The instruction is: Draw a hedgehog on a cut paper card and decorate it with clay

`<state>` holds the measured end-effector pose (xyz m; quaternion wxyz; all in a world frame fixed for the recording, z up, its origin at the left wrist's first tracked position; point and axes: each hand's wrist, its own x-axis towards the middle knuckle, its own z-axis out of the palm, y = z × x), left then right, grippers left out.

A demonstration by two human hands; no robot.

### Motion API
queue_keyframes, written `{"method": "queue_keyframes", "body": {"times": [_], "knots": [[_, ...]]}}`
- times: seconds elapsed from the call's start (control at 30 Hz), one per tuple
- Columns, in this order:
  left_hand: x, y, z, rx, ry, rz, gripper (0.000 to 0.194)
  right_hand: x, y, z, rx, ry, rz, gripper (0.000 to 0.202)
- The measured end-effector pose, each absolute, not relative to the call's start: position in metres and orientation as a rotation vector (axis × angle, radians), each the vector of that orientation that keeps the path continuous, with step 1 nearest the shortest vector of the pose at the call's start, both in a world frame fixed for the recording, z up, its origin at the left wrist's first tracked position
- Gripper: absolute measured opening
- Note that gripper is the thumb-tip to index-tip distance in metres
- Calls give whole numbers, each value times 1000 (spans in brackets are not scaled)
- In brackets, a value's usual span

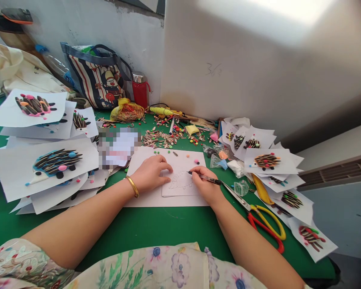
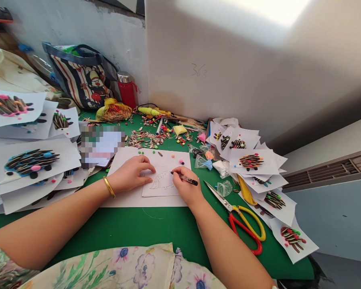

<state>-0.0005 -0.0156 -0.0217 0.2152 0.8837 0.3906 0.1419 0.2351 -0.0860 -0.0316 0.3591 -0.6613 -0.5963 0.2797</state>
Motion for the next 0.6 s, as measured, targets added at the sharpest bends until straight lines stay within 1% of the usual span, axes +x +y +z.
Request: {"method": "queue_keyframes", "body": {"times": [0.6], "knots": [[0, -16, -21, 2445, 1097, 385, 25, 233, -87, -32, -1702, -1593, 715, 21]]}}
